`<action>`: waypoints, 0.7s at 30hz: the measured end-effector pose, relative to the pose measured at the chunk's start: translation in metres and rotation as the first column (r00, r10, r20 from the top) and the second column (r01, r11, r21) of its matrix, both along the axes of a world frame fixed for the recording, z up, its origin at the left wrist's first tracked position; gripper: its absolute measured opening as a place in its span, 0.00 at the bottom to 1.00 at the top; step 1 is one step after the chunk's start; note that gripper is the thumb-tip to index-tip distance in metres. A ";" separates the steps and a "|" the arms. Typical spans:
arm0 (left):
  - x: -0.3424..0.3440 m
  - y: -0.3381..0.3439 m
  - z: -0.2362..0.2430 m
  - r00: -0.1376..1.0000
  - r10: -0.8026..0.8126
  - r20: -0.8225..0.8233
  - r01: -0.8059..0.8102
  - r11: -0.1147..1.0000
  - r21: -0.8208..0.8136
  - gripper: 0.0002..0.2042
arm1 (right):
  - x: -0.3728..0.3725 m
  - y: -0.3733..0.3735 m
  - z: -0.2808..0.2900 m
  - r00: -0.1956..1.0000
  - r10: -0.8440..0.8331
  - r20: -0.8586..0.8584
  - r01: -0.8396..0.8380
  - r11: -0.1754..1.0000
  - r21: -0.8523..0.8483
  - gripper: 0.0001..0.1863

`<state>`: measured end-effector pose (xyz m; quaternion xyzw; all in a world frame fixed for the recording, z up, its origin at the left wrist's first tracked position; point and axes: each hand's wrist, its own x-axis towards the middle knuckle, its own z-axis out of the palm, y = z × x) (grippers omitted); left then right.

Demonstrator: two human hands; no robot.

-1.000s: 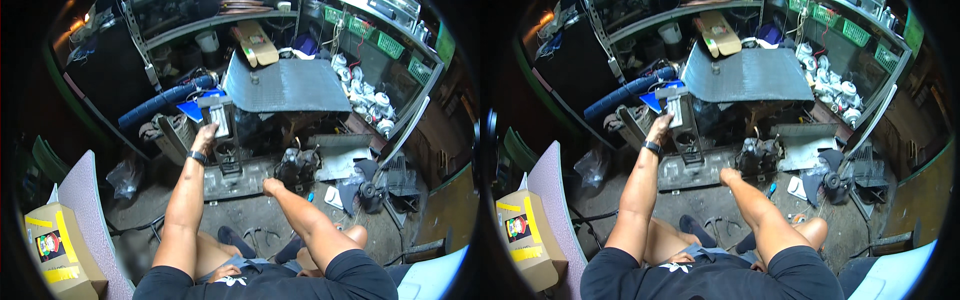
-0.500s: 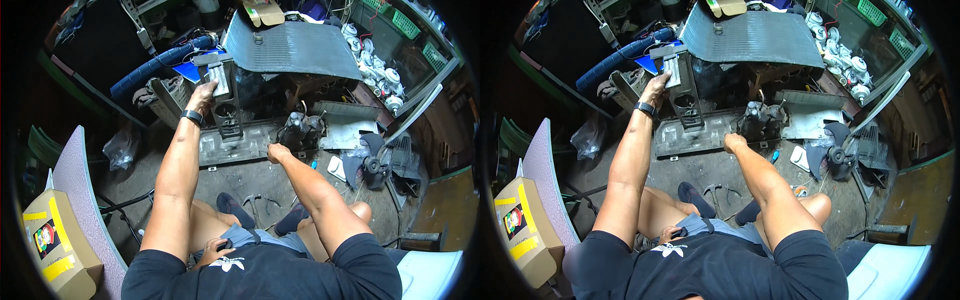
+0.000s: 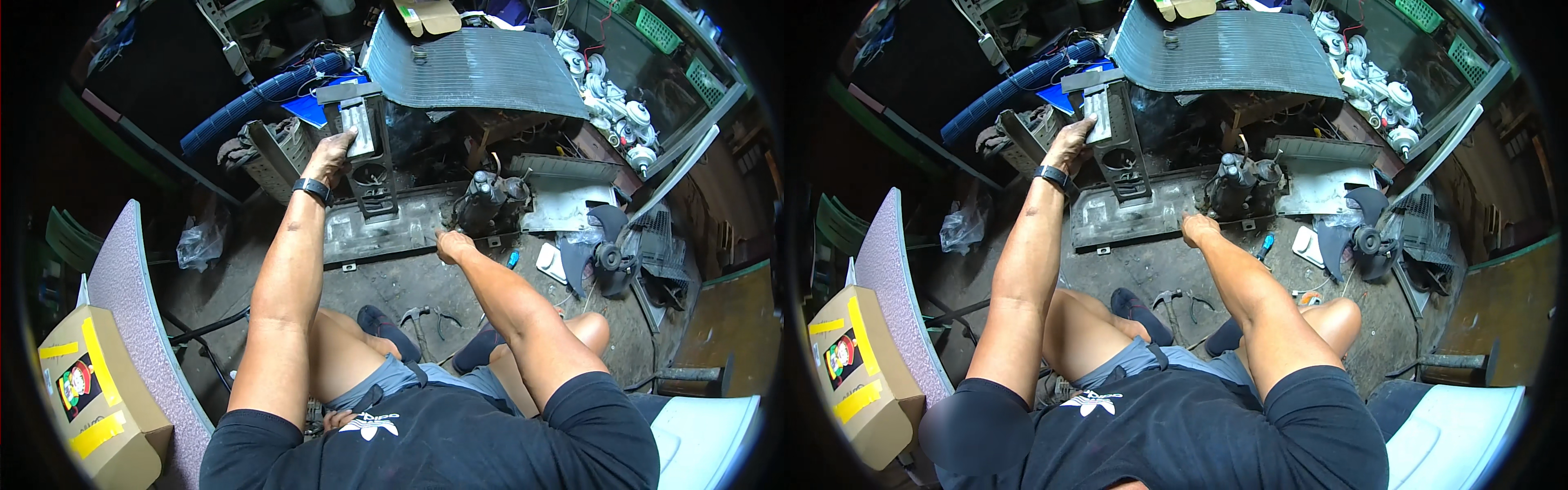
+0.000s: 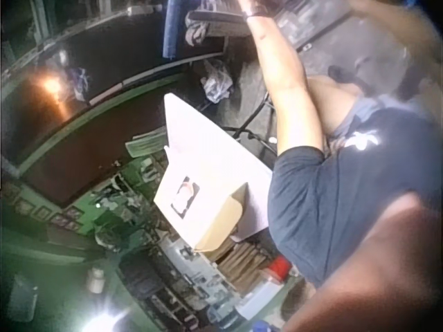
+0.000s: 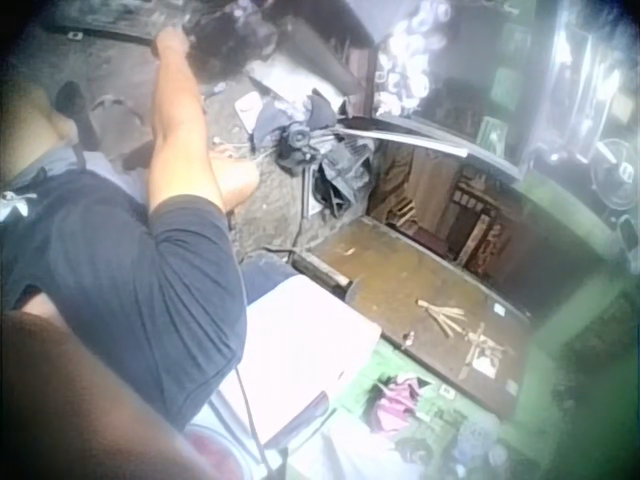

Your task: The person dismantles a metallic appliance component by using a wrench and a screwdriver to remove screws and fasteners, eventually lifting a metal plate away from the base.

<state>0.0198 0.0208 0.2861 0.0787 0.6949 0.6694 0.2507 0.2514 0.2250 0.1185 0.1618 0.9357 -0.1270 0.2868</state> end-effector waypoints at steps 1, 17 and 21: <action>0.001 0.002 0.001 1.000 0.013 0.007 -0.013 1.000 0.007 0.19 | 0.002 0.001 -0.001 1.000 -0.002 -0.005 0.002 1.000 0.002 0.28; -0.034 0.027 -0.003 0.999 0.036 0.021 -0.036 0.998 0.041 0.16 | 0.013 0.013 -0.009 1.000 -0.028 -0.004 0.028 1.000 0.010 0.26; -0.039 0.033 0.004 0.993 0.114 0.015 -0.114 0.993 0.010 0.15 | 0.006 0.018 -0.004 1.000 -0.018 0.008 0.018 1.000 -0.006 0.28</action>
